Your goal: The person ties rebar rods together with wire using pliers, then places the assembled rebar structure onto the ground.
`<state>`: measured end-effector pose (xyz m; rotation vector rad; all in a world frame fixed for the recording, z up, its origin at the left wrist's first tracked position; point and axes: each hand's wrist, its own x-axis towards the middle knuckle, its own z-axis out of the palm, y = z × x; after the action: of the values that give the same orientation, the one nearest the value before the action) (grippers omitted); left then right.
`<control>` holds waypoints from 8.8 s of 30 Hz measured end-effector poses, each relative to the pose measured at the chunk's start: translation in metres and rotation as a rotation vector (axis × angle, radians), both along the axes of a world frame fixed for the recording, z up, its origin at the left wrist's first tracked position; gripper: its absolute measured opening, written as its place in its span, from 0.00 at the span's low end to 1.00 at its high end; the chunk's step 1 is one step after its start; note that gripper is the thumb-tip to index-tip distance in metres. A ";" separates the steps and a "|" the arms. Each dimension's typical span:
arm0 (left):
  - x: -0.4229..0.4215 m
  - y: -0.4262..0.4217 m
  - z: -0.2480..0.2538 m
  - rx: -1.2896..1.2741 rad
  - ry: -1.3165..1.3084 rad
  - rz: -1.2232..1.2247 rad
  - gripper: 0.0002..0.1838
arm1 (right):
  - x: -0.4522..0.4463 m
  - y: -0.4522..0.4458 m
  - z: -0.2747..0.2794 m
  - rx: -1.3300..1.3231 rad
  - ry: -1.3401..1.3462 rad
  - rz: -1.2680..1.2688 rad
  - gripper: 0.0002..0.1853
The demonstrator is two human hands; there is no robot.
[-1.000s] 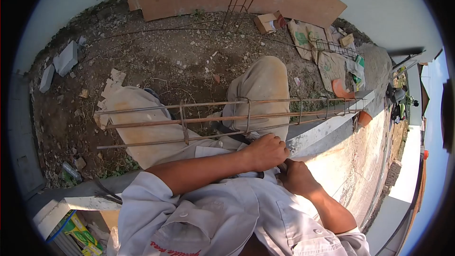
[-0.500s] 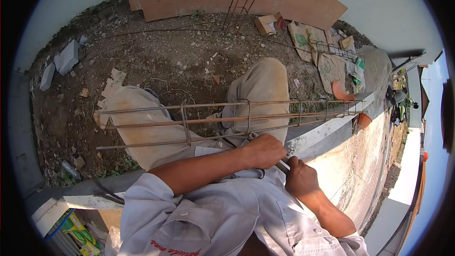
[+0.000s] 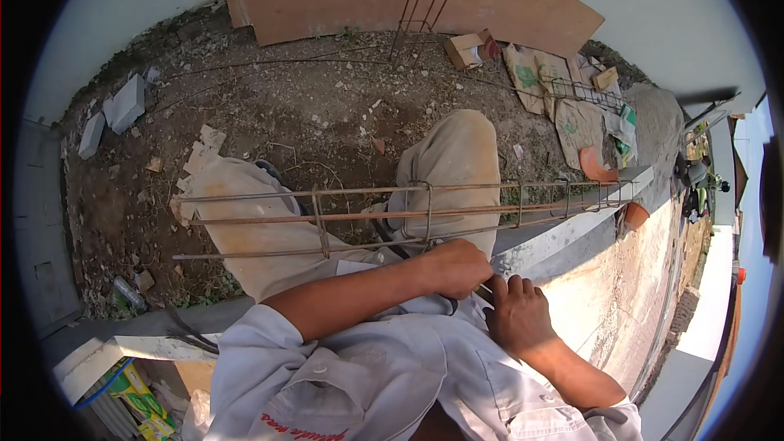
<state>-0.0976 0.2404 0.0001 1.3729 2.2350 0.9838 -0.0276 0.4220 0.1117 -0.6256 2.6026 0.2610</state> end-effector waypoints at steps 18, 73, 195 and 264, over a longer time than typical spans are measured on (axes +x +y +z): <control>-0.007 0.008 0.009 -0.034 -0.086 -0.001 0.13 | -0.024 0.022 -0.007 -0.230 -0.122 -0.134 0.15; -0.021 -0.056 0.037 -0.072 -0.146 0.554 0.24 | -0.056 0.084 -0.016 -1.212 -0.894 -0.873 0.21; 0.013 -0.281 0.029 -0.222 -0.695 0.983 0.15 | -0.135 0.180 -0.214 -1.977 0.360 -1.781 0.39; -0.039 -0.207 0.039 -0.284 -0.138 0.922 0.23 | -0.148 0.083 -0.054 -1.393 0.668 -1.039 0.17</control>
<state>-0.1362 0.0334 0.0387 0.0954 2.7692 0.8963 -0.1758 0.5053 0.0578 0.6662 2.9149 -2.0209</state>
